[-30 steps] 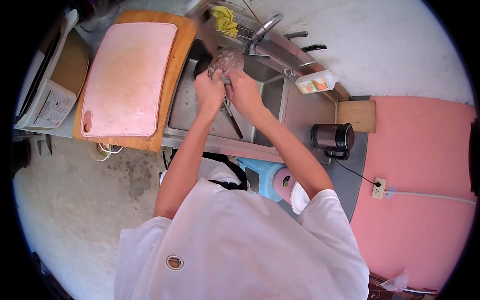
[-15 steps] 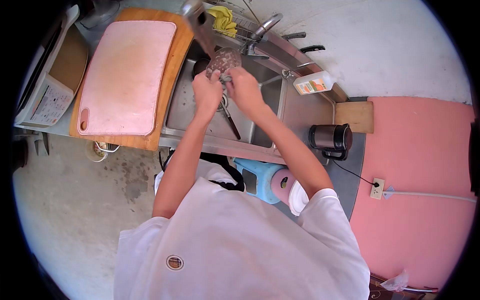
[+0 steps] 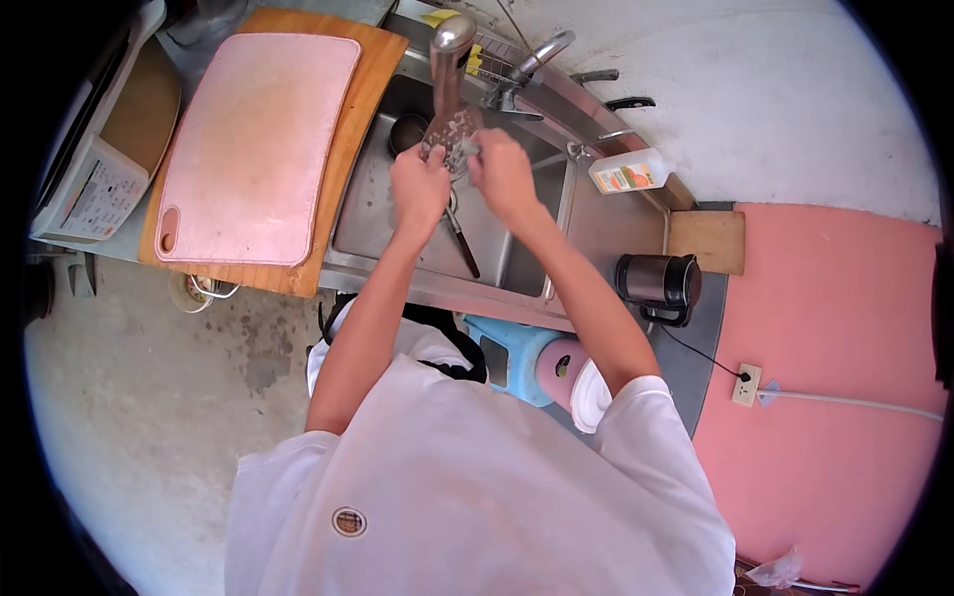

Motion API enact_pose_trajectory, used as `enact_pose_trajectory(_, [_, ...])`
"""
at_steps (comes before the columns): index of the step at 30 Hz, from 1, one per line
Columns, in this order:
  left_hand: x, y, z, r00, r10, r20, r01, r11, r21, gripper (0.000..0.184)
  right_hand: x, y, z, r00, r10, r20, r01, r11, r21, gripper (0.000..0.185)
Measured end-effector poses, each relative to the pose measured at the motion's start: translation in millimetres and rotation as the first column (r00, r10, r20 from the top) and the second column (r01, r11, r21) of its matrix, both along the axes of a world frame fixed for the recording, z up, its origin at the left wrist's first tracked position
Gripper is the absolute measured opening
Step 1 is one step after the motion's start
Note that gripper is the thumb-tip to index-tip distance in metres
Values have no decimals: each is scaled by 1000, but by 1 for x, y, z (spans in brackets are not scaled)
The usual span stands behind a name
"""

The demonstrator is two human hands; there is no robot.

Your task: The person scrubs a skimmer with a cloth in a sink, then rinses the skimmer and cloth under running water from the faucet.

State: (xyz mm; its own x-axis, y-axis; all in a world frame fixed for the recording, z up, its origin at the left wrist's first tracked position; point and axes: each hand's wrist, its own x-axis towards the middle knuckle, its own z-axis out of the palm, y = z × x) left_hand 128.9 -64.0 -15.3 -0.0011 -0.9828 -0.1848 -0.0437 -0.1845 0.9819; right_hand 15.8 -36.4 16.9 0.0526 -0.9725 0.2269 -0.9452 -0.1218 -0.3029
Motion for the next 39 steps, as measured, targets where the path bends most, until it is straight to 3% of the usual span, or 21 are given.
enact_pose_trajectory(2, [-5, 4, -5, 999, 14, -51, -13, 1000, 20, 16, -6, -10, 8, 991, -133, -28, 133, 991, -6, 19])
enact_pose_trajectory(4, [0, 0, 10, 998, -27, 52, 27, 1000, 3, 16, 1, -1, 4, 992, -125, 16, 125, 992, -15, 17])
enact_pose_trajectory(6, [-1, -2, 2, 1000, 12, 28, -12, 1000, -11, 16, 2, -1, -1, 997, -11, 71, 7, 998, 58, 17])
enact_pose_trajectory(7, [-1, 3, -3, 1000, 27, 3, -27, 1000, -10, 16, -6, -7, 3, 995, -94, 19, 93, 994, 56, 18])
enact_pose_trajectory(10, [-9, 1, 6, 998, 57, 33, -55, 997, -52, 16, -2, -10, -5, 991, -132, -5, 132, 991, -31, 18])
enact_pose_trajectory(12, [-6, 4, -4, 999, 45, -2, -45, 998, -32, 15, -2, -8, -9, 998, -55, 23, 56, 998, -32, 18])
enact_pose_trajectory(14, [-4, -6, -11, 999, 35, -19, -36, 999, -37, 15, -8, -13, -3, 992, -114, 61, 113, 993, 23, 21])
enact_pose_trajectory(17, [-9, -4, -1, 993, 9, 120, -4, 999, -40, 16, -1, -4, -17, 991, -98, 97, 96, 995, 23, 19])
enact_pose_trajectory(20, [-8, -10, -28, 999, 17, -33, -16, 998, 56, 16, 8, -6, -11, 988, -35, 152, 27, 998, 53, 18])
enact_pose_trajectory(21, [-11, -6, -29, 990, 136, 22, -131, 977, -167, 15, 0, -9, -8, 990, -56, 133, 55, 998, 9, 17])
enact_pose_trajectory(24, [-9, -7, -22, 999, 43, 8, -42, 989, -142, 15, 0, -8, -12, 985, -127, 114, 130, 991, -18, 16])
enact_pose_trajectory(26, [-3, -6, -4, 999, -2, 39, 4, 998, -62, 15, 13, -1, -15, 995, -6, 98, 3, 999, 35, 15])
enact_pose_trajectory(28, [0, -3, -2, 990, 60, -128, -54, 997, 55, 14, 5, -11, -10, 996, -45, 81, 45, 999, 8, 17])
enact_pose_trajectory(29, [0, -3, -1, 991, 52, -124, -46, 997, 56, 14, -2, -13, -7, 994, -88, 58, 89, 996, -7, 18])
enact_pose_trajectory(31, [-4, -6, 4, 997, -16, 72, 18, 1000, -20, 15, -3, -9, -9, 996, -93, 7, 93, 994, -59, 21])
enact_pose_trajectory(34, [2, -7, 1, 1000, 6, -12, -6, 999, -51, 15, 8, 4, -12, 996, 39, 86, -42, 998, 39, 21])
enact_pose_trajectory(38, [-3, -3, 3, 998, -20, 53, 21, 1000, -23, 16, -5, -5, -4, 989, -141, 33, 141, 990, 7, 20])
enact_pose_trajectory(39, [-2, -4, 2, 998, -9, 62, 13, 998, -66, 16, 2, 1, -10, 989, -71, 130, 70, 997, 9, 18])
